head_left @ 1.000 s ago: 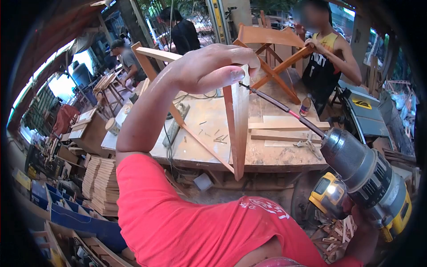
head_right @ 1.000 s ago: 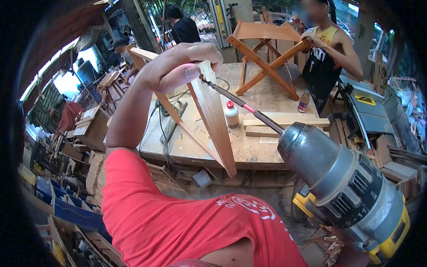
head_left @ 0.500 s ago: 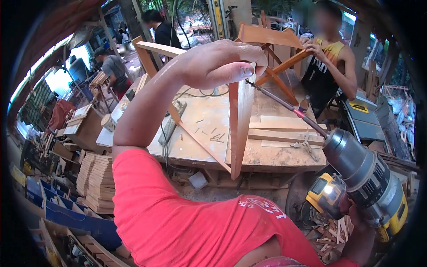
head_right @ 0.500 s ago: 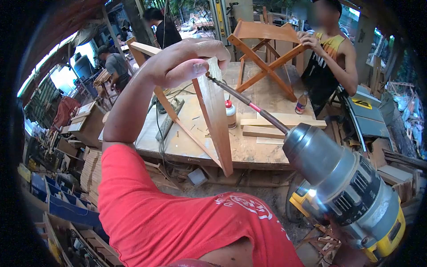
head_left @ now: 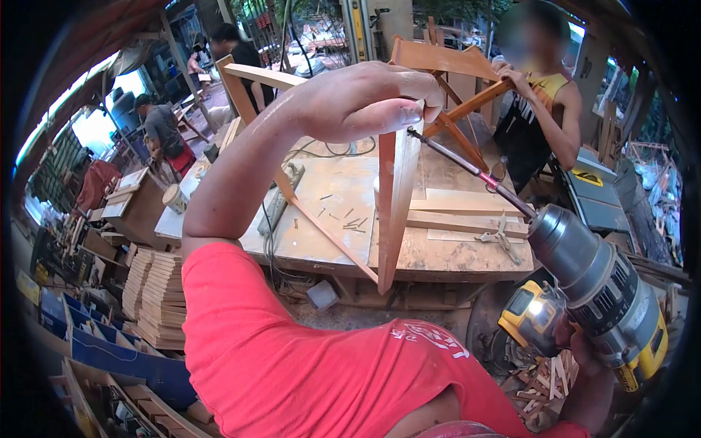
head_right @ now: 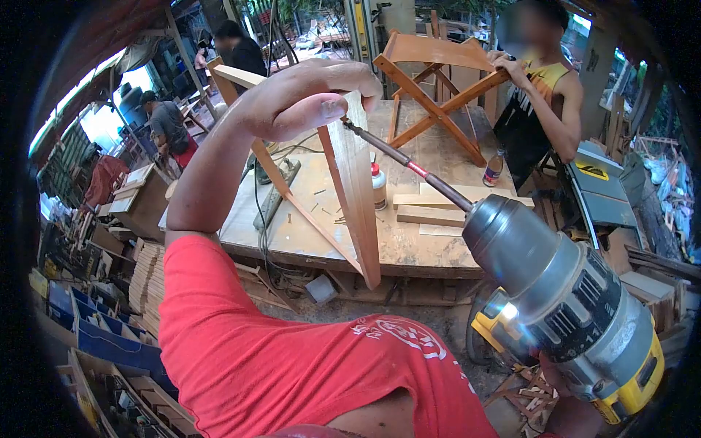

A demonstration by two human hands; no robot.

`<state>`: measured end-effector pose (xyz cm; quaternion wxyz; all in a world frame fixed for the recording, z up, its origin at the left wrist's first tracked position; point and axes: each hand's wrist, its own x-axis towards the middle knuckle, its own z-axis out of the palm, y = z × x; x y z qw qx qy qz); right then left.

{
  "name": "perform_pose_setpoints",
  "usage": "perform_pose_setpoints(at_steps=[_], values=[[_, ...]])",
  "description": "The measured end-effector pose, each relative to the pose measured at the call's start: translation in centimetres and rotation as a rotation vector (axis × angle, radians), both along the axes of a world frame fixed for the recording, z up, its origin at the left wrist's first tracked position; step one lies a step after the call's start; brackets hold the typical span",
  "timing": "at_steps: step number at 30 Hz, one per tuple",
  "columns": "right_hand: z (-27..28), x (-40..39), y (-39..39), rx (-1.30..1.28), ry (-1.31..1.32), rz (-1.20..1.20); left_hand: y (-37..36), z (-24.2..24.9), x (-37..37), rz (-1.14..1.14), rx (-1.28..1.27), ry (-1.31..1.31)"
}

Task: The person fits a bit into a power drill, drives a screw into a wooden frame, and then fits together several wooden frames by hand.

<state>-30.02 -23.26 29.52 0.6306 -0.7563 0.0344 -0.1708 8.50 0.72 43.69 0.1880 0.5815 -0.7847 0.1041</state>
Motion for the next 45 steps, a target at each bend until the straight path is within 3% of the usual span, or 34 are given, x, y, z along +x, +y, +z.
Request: perform_pose_setpoints(at_steps=[24,26,31,33,35,37,40,45], values=[[-0.7,0.6,-0.6,-0.036,-0.002,-0.040,0.0,0.3,0.2,0.080,0.068,-0.044],[-0.8,0.9,-0.6,-0.046,0.003,-0.033,-0.2,0.3,0.5,0.067,0.125,0.044],[-0.1,1.8,0.1,-0.088,0.004,-0.010,0.7,0.8,1.3,0.036,-0.022,0.065],[0.9,2.2,0.8,-0.029,0.047,0.063,2.5,1.8,1.6,0.241,0.299,0.078],[1.6,2.6,1.1,-0.012,0.074,0.111,3.5,1.7,1.9,0.280,0.268,0.103],[1.4,2.4,1.4,-0.025,0.025,0.082,4.0,1.0,2.0,0.547,0.199,-0.186],[1.3,2.5,0.7,-0.078,-0.030,0.121,4.0,0.1,0.8,0.635,0.089,-0.311],[2.1,2.8,1.3,-0.070,-0.028,0.091,3.2,-0.2,0.6,0.658,0.108,-0.281]])
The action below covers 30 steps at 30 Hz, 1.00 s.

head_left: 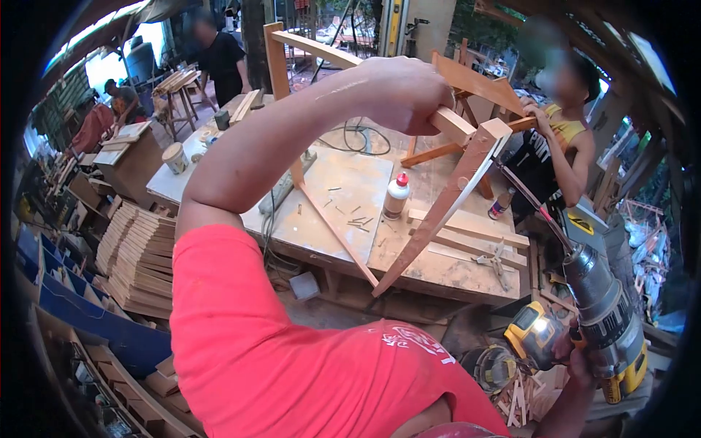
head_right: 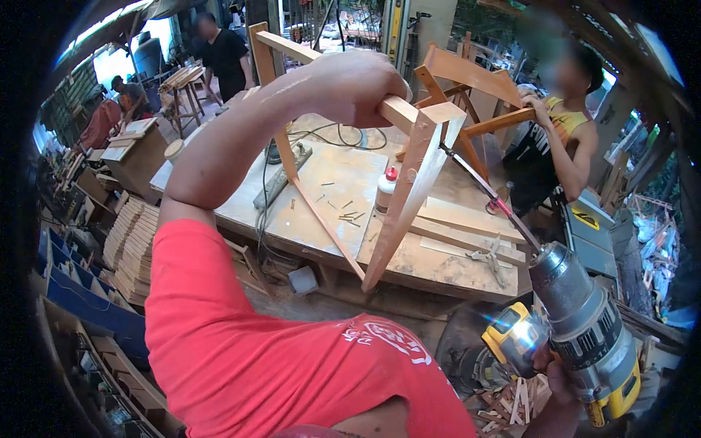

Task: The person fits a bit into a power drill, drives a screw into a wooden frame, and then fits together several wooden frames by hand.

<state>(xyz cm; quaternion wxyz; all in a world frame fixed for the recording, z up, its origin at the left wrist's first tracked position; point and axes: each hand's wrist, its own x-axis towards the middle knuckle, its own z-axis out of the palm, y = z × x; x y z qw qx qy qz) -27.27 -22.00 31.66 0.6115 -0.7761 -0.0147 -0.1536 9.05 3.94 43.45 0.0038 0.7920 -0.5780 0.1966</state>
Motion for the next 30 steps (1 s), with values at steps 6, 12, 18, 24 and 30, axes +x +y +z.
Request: perform_pose_setpoints(at_steps=[6,12,18,24,30], values=[[-0.1,-0.7,-1.2,-0.031,0.033,0.011,-0.2,-0.4,0.1,-0.032,-0.055,0.000],[0.4,-0.6,-0.7,-0.045,0.043,0.002,0.0,-0.4,-0.2,-0.001,-0.025,0.006],[0.1,-0.9,-1.1,-0.058,0.031,-0.007,0.4,-0.6,-0.5,-0.034,-0.043,-0.028],[0.2,-0.9,-1.3,0.018,0.092,-0.010,0.4,-0.5,-0.4,-0.028,-0.028,-0.029],[0.3,-0.8,-1.1,-0.121,0.044,-0.056,0.4,-0.5,-0.4,-0.036,-0.037,-0.034]])
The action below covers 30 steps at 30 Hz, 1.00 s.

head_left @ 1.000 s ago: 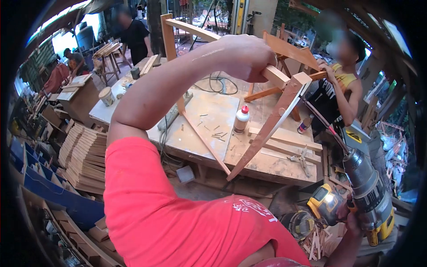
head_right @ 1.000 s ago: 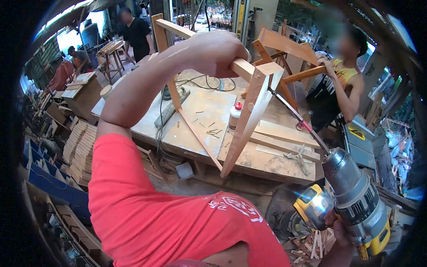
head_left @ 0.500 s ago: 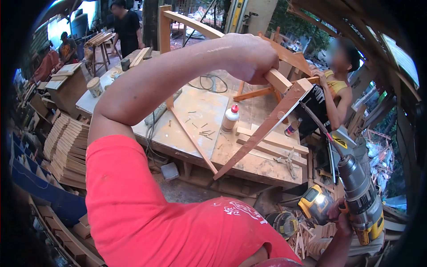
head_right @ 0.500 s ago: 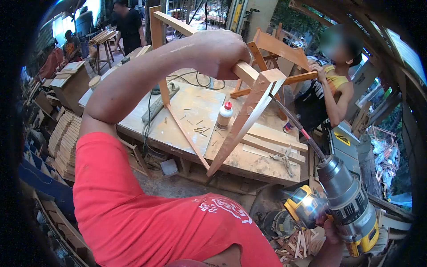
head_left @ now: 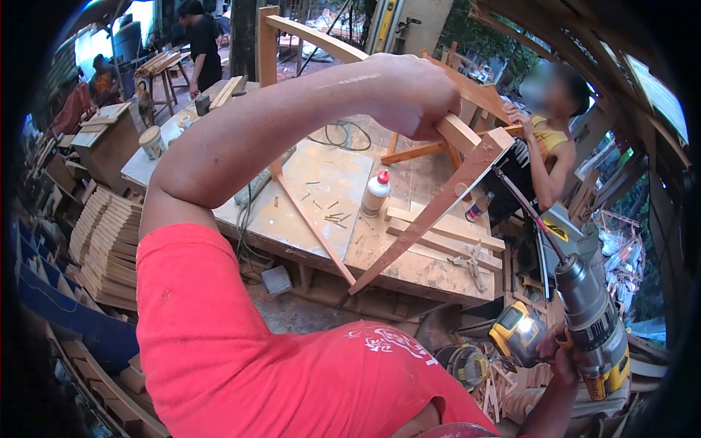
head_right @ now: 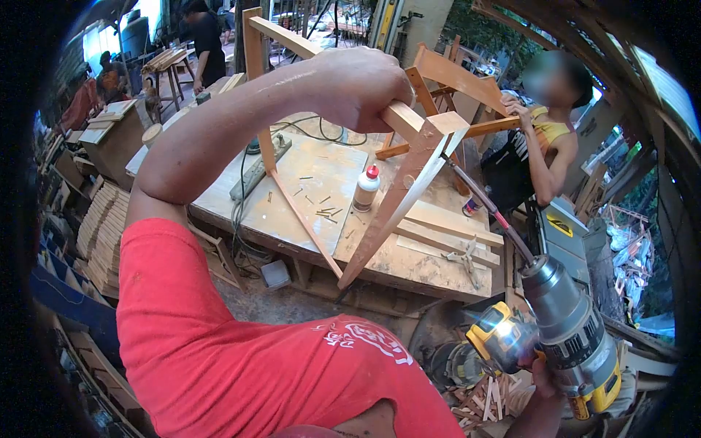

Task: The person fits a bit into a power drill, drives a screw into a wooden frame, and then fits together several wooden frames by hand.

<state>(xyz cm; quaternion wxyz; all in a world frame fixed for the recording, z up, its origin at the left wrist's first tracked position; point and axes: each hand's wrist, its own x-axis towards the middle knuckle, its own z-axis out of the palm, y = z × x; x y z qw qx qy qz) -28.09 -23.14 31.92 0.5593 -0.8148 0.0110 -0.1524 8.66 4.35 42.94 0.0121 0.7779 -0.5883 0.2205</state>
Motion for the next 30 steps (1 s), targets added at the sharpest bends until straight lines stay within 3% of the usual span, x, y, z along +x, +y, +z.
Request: perform_pose_setpoints(at_steps=[8,15,18,30], values=[[0.3,0.8,0.9,0.029,-0.008,0.086,0.5,0.2,-0.2,-0.022,0.018,0.017],[-3.8,-4.1,-4.2,0.607,-0.279,-0.176,0.6,0.1,-0.5,-0.026,-0.007,0.014],[-4.8,-5.1,-5.7,0.726,-0.360,-0.257,0.7,0.0,-0.4,-0.053,-0.043,0.006],[-5.5,-7.1,-6.1,0.799,-0.551,-0.478,2.0,0.1,-0.8,0.048,0.012,0.130]])
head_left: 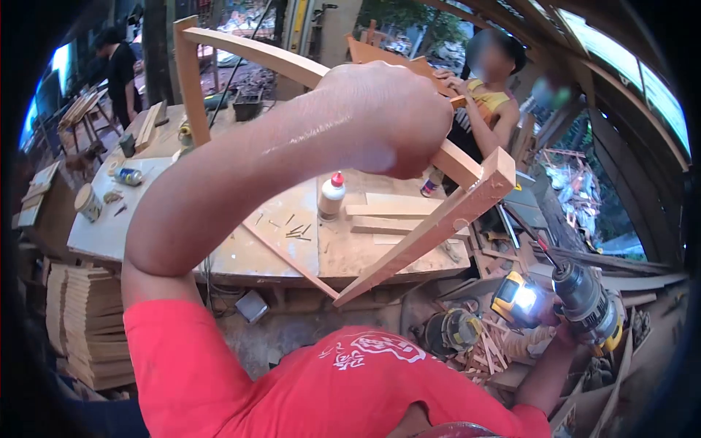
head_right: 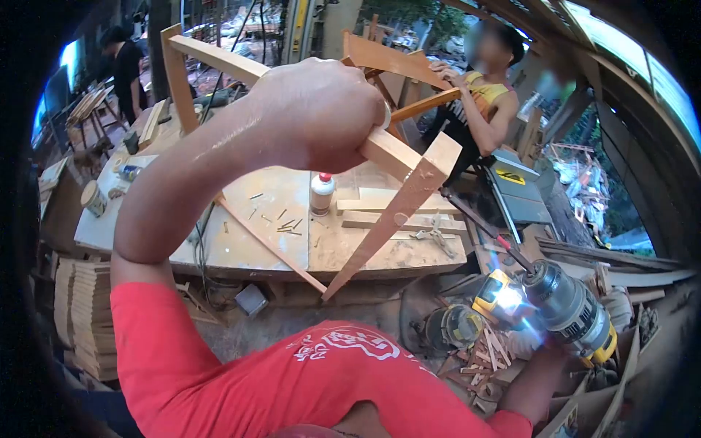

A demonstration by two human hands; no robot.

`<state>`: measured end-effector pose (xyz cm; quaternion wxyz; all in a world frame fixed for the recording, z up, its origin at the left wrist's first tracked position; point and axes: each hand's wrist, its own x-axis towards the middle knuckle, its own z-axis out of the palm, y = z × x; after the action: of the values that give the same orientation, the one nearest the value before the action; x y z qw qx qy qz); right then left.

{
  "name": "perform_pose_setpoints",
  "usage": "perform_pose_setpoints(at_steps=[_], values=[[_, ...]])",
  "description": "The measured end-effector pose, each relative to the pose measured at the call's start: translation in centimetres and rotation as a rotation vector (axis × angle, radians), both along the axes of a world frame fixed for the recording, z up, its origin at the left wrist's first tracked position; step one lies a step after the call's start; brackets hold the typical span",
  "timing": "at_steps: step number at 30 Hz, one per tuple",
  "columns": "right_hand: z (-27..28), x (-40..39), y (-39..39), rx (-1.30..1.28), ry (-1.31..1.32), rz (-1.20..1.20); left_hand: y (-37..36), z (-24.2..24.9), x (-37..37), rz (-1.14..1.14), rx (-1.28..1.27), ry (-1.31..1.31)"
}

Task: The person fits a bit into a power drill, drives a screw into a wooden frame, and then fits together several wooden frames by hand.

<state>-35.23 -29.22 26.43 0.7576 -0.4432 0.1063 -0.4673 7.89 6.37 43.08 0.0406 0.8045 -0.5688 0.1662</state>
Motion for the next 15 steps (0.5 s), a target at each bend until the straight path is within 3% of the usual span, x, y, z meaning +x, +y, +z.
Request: perform_pose_setpoints(at_steps=[4,12,15], values=[[-0.1,-1.0,1.2,0.013,0.004,-0.077,0.3,-0.3,0.9,-0.124,-0.043,0.006],[1.4,-0.8,2.2,-0.049,0.018,-0.125,0.3,0.0,0.9,-0.073,-0.039,0.103],[1.6,0.2,2.4,-0.092,0.038,-0.108,0.1,0.1,0.5,-0.062,-0.023,0.019]])
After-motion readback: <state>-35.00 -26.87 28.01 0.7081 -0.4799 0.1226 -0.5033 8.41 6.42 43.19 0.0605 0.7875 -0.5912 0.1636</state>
